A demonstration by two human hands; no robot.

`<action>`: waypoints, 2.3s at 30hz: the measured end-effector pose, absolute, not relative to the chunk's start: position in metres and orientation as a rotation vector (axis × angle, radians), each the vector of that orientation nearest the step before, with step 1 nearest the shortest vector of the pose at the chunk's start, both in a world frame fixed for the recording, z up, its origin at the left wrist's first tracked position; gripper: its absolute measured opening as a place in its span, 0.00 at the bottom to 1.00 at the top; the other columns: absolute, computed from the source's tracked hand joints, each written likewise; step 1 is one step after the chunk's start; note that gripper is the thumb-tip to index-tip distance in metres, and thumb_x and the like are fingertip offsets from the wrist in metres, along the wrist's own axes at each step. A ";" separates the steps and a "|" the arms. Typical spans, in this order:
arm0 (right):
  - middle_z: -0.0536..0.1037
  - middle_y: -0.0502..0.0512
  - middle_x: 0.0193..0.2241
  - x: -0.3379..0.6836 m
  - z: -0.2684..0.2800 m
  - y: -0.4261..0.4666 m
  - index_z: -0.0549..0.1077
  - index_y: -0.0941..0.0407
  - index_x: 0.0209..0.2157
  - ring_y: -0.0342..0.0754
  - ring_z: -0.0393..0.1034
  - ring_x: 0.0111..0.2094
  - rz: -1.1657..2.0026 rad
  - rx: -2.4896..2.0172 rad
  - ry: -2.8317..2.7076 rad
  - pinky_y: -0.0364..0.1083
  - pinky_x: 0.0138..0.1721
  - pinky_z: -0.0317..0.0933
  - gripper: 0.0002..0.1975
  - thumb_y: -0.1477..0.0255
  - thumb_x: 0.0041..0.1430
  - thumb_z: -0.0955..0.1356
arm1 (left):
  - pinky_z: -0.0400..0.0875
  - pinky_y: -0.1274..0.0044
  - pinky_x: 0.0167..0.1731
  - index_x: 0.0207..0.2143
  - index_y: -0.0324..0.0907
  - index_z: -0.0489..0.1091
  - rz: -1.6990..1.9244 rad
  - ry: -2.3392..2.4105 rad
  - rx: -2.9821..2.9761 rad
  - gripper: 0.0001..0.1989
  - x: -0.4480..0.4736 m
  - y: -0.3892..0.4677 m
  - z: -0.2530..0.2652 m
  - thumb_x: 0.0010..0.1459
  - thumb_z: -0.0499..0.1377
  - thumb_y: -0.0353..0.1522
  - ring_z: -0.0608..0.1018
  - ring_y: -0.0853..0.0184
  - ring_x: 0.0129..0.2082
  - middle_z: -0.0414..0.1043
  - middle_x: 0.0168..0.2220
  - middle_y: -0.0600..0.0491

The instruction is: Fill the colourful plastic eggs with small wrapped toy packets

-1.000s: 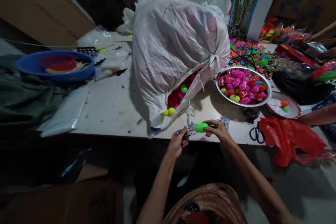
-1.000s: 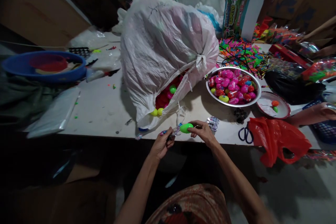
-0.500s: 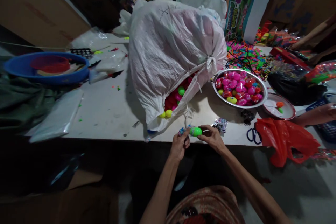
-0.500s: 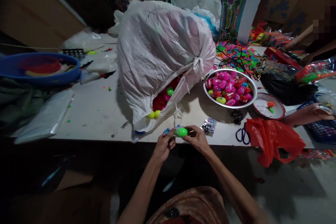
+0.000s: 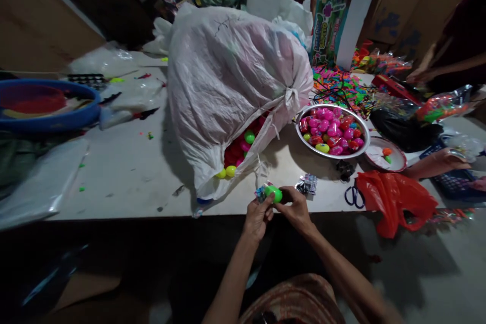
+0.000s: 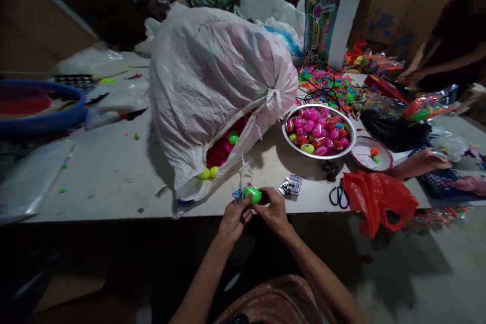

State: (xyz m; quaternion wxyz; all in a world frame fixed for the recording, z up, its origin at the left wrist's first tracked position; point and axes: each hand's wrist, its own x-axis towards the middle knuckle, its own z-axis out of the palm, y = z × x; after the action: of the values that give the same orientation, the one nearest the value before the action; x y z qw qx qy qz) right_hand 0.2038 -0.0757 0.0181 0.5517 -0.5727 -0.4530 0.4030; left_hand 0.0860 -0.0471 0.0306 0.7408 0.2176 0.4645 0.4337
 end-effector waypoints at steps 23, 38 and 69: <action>0.71 0.55 0.46 0.237 0.066 -0.065 0.56 0.50 0.59 0.53 0.65 0.46 0.863 -1.291 -1.713 0.52 0.49 0.55 0.46 0.74 0.37 0.75 | 0.49 0.85 0.10 0.26 0.40 0.66 0.652 0.905 0.425 0.17 0.077 -0.048 0.046 0.35 0.69 0.34 0.57 0.81 0.11 0.63 0.18 0.61; 0.71 0.64 0.45 0.385 0.106 0.056 0.63 0.59 0.52 0.58 0.64 0.46 -0.082 -1.933 -1.425 0.54 0.46 0.57 0.28 0.68 0.48 0.68 | 0.53 0.83 0.09 0.34 0.37 0.68 0.818 0.979 0.518 0.13 0.062 -0.030 0.028 0.47 0.60 0.36 0.59 0.79 0.11 0.76 0.31 0.47; 0.73 0.53 0.29 0.146 0.048 0.048 0.71 0.59 0.39 0.45 0.67 0.27 1.286 -1.308 -1.740 0.43 0.29 0.59 0.16 0.65 0.51 0.66 | 0.48 0.84 0.10 0.30 0.38 0.68 1.178 1.332 0.686 0.20 -0.019 -0.042 0.021 0.36 0.68 0.38 0.58 0.81 0.12 0.64 0.19 0.60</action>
State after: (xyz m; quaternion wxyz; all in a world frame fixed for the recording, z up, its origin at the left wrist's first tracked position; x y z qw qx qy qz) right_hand 0.1457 0.0475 0.0475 0.3017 -0.4933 -0.6561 0.4850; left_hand -0.0192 -0.0418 0.0206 0.5795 0.2932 0.5697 0.5037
